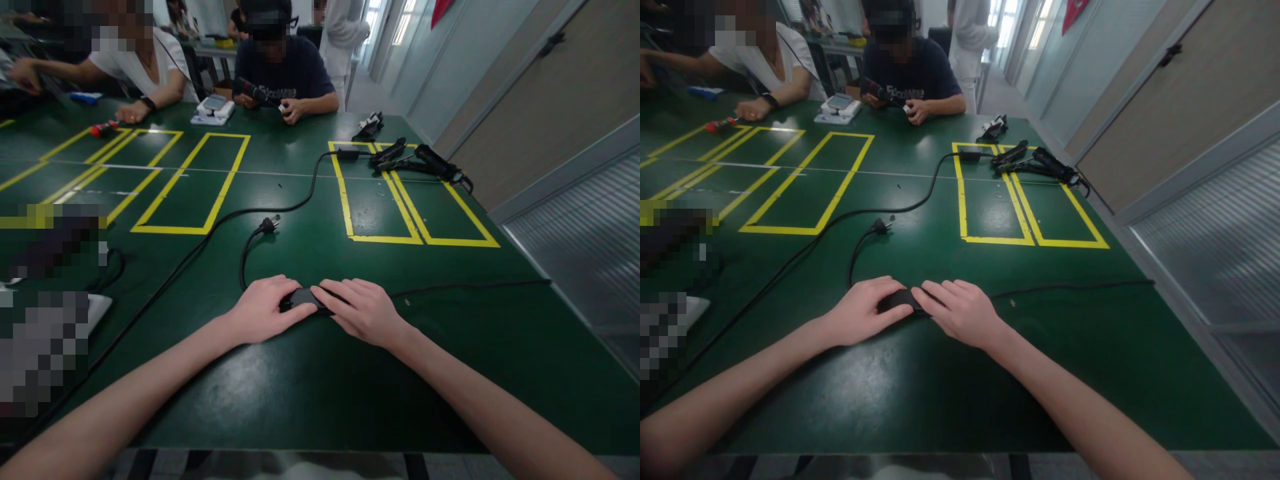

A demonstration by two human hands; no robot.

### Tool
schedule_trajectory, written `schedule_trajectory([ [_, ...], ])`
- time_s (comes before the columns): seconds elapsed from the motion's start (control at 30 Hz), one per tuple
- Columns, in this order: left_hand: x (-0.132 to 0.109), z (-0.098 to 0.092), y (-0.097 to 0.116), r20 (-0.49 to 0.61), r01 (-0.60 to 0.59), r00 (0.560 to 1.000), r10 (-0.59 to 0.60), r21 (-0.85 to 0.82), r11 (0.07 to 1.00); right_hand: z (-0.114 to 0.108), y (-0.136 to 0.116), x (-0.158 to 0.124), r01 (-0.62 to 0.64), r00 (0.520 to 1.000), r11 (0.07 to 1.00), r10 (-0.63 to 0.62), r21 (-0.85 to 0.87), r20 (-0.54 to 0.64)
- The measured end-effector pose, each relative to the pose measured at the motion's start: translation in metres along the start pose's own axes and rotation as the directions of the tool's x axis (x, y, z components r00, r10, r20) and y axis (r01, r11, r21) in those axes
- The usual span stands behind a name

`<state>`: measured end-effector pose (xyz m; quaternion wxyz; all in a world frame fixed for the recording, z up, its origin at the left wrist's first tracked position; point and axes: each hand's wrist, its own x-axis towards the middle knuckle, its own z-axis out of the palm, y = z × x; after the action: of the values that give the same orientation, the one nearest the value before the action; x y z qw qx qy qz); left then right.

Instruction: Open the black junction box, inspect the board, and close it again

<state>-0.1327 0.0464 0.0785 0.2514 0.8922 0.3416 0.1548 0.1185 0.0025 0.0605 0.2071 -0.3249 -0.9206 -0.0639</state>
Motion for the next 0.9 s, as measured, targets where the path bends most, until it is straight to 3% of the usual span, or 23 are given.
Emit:
schedule_trajectory([
  [0.13, -0.001, -0.004, 0.004, 0.072, 0.104, 0.993, -0.093, -0.156, 0.982, -0.001, 0.002, -0.002, -0.015, 1.000, 1.000, 0.015, -0.014, 0.012],
  [0.23, -0.004, 0.001, 0.004, -0.017, 0.102, 0.994, -0.107, -0.188, 0.977, 0.000, 0.003, -0.001, 0.005, 0.999, 1.000, -0.006, 0.023, 0.038],
  [0.37, -0.006, 0.011, 0.001, -0.154, -0.046, 0.987, 0.042, -0.023, 0.999, 0.002, -0.001, 0.003, -0.092, 0.994, 0.977, 0.078, 0.190, 0.082],
  [0.5, -0.004, 0.015, -0.002, -0.203, -0.150, 0.965, 0.167, 0.095, 0.984, 0.001, -0.004, 0.005, -0.197, 0.978, 0.945, 0.169, 0.260, 0.124],
  [0.7, -0.004, 0.009, -0.004, -0.155, -0.145, 0.976, 0.154, 0.067, 0.987, -0.002, -0.004, 0.006, -0.190, 0.981, 0.951, 0.175, 0.243, 0.084],
  [0.9, -0.004, 0.007, -0.004, -0.141, -0.182, 0.970, 0.196, 0.109, 0.977, 0.000, -0.003, 0.005, -0.117, 0.990, 0.977, 0.100, 0.177, 0.101],
])
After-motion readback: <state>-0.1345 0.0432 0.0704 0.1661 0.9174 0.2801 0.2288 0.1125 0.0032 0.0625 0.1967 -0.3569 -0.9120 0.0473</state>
